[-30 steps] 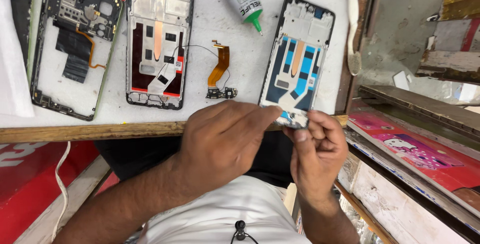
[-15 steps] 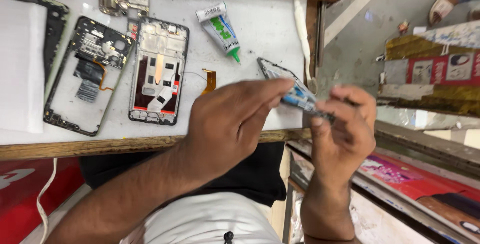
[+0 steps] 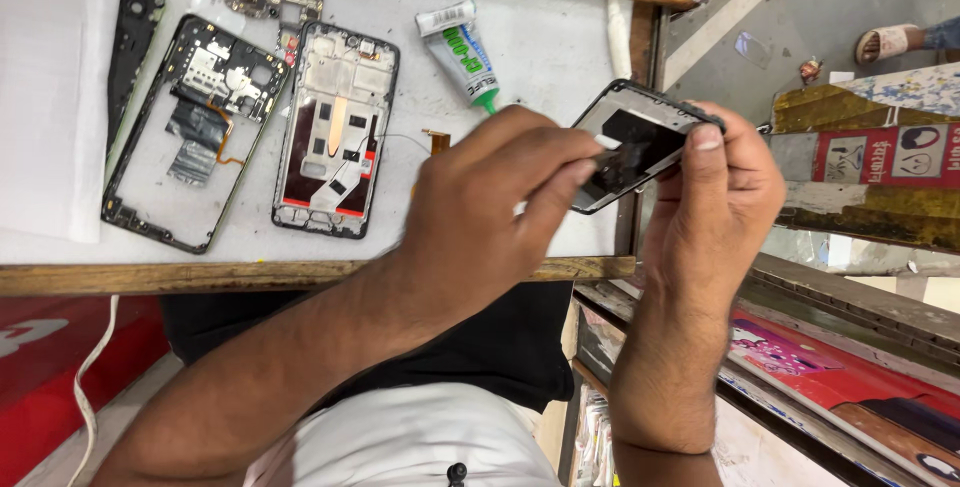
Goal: The person disassembles and reassembles smartphone components on a workbench. They remove a ribbon cable, apply adhesive to the phone frame, and reattach the cable and other parts using their hands and a small tool.
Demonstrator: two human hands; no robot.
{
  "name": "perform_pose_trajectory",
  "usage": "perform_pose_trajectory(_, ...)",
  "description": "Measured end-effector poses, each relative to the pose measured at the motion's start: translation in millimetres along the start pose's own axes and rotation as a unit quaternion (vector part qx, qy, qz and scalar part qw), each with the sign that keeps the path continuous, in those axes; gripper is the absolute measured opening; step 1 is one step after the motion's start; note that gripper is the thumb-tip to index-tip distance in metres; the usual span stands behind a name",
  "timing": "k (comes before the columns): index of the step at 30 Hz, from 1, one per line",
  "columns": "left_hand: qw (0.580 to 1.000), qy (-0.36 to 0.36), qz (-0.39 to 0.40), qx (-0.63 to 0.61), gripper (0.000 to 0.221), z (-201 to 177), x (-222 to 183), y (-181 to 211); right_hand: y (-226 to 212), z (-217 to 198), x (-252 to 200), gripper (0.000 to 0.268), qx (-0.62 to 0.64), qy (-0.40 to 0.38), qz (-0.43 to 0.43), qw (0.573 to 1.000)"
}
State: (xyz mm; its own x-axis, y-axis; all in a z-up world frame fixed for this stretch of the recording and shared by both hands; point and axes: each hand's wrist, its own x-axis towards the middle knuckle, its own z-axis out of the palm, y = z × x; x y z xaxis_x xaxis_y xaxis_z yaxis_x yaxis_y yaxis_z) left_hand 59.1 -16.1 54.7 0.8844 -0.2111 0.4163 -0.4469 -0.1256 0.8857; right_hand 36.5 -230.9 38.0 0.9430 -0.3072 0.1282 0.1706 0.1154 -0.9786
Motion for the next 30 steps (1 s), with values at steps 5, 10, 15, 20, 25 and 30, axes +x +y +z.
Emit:
perform_pose_trajectory(5,0.999,0.009,0.040,0.019,0.017,20,11,-6,-2,7,-3,0.024,-0.022,0.018,-0.009,1.000)
perform_pose_trajectory(10,0.997,0.010,0.055,0.046,0.018,32,16,-6,-2,6,-11,0.023,-0.048,0.026,-0.015,0.998)
perform_pose_trajectory(15,0.997,0.010,0.040,0.059,0.017,33,16,-5,-3,10,-17,0.024,-0.043,0.018,-0.022,0.999)
perform_pose_trajectory(20,0.997,0.015,0.047,0.054,0.017,26,15,0,-5,18,-23,0.029,-0.038,-0.004,-0.043,0.998)
perform_pose_trajectory(25,0.999,-0.003,0.032,0.040,0.016,16,14,3,-8,28,-36,0.032,-0.139,-0.010,-0.115,0.984)
perform_pose_trajectory(30,0.996,-0.066,-0.025,-0.056,0.010,1,12,-7,-14,30,-43,0.028,-0.222,-0.056,-0.128,0.965)
